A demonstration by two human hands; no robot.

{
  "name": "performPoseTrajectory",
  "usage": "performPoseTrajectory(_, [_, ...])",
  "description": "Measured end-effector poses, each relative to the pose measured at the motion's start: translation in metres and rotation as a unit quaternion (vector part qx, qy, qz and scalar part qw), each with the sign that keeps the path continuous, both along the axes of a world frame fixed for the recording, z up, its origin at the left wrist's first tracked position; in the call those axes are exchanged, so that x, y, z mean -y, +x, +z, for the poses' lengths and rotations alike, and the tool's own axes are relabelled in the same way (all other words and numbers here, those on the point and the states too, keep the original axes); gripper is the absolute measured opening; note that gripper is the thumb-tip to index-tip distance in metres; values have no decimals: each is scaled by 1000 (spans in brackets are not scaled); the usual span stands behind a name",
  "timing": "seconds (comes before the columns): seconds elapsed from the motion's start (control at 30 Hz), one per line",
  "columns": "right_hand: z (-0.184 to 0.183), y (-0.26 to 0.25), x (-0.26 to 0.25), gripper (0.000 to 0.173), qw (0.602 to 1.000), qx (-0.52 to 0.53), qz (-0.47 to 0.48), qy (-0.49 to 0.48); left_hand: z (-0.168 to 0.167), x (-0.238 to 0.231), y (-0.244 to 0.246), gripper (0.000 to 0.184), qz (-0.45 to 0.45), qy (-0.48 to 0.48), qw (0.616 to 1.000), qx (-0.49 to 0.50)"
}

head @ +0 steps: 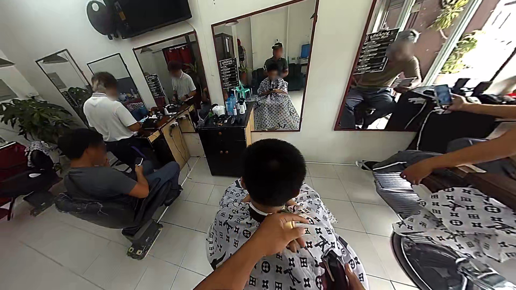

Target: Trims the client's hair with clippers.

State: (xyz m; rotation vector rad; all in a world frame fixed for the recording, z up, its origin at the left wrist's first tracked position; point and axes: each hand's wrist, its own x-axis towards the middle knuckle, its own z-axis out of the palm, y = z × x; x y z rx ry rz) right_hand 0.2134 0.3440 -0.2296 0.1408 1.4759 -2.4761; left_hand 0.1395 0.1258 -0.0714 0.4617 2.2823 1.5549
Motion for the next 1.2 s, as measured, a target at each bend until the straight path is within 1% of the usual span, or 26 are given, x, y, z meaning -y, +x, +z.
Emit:
performPoseTrajectory(0.03, [0, -7, -4, 65, 1000, -5, 9, -6, 3, -1, 1, 32, 8, -46, 998, -37])
performPoseTrajectory(0.07, [-1, -13, -8, 63, 1000, -6, 22, -9, 4, 0, 1, 37, 14, -76, 996, -50])
performPoseTrajectory(0.1, [-3, -18, -12, 62, 999, -3, 37, -9, 2, 1, 1, 41, 12, -82, 996, -37])
performPoseTrajectory(0.13, [-5, -23, -19, 61, 999, -1, 53, -5, 0, -2, 2, 41, 11, -59, 998, -18])
performPoseTrajectory(0.17, [-6, -30, -26, 60, 997, -2, 72, 2, 1, -8, 5, 37, 16, -27, 999, -21])
performPoseTrajectory(0.2, [-6, -34, -35, 59, 996, -6, 94, 6, 3, -16, 13, 33, 29, -14, 997, -74])
performPoseTrajectory(0.23, [-6, -35, -42, 57, 994, -8, 112, 9, 5, -25, 21, 29, 58, -31, 980, -186])
performPoseTrajectory(0.27, [-4, -37, -48, 56, 992, -10, 128, 10, 7, -34, 23, 25, 107, -72, 933, -336])
performPoseTrajectory(0.3, [-3, -40, -53, 54, 990, -10, 140, 7, 11, -41, 17, 21, 157, -120, 859, -472])
performPoseTrajectory(0.33, [-2, -45, -58, 52, 988, -8, 154, 4, 20, -43, 8, 20, 192, -165, 790, -558])
performPoseTrajectory(0.37, [-2, -50, -63, 52, 986, -9, 167, 6, 28, -42, -3, 20, 212, -207, 746, -597])
performPoseTrajectory(0.4, [2, -56, -67, 54, 983, -14, 183, 13, 35, -40, -12, 22, 214, -249, 731, -599])
performPoseTrajectory(0.47, [17, -68, -70, 53, 976, -33, 210, 40, 45, -33, -29, 36, 185, -319, 739, -563])
performPoseTrajectory(0.53, [36, -75, -63, 45, 971, -54, 219, 77, 47, -25, -38, 49, 157, -386, 753, -509])
performPoseTrajectory(0.6, [50, -81, -52, 40, 968, -57, 220, 107, 46, -27, -41, 55, 155, -436, 761, -455])
performPoseTrajectory(0.63, [52, -83, -44, 37, 968, -52, 222, 107, 47, -28, -41, 58, 162, -453, 764, -429])
performPoseTrajectory(0.73, [53, -88, -14, 29, 970, -16, 232, 76, 47, -26, -43, 66, 183, -458, 777, -391])
performPoseTrajectory(0.8, [56, -94, 6, 39, 973, 12, 226, 51, 48, -22, -46, 73, 181, -471, 771, -388])
performPoseTrajectory(0.83, [57, -97, 15, 43, 974, 11, 223, 45, 47, -20, -47, 77, 177, -479, 766, -390])
performPoseTrajectory(0.97, [62, -109, 39, 38, 972, -36, 221, 66, 38, -14, -50, 88, 173, -479, 762, -400])
performPoseTrajectory(1.07, [64, -113, 45, 41, 972, -46, 218, 79, 36, -11, -52, 91, 174, -484, 757, -403])
performPoseTrajectory(1.2, [64, -115, 54, 40, 976, -53, 195, 81, 37, -9, -53, 91, 176, -486, 759, -396])
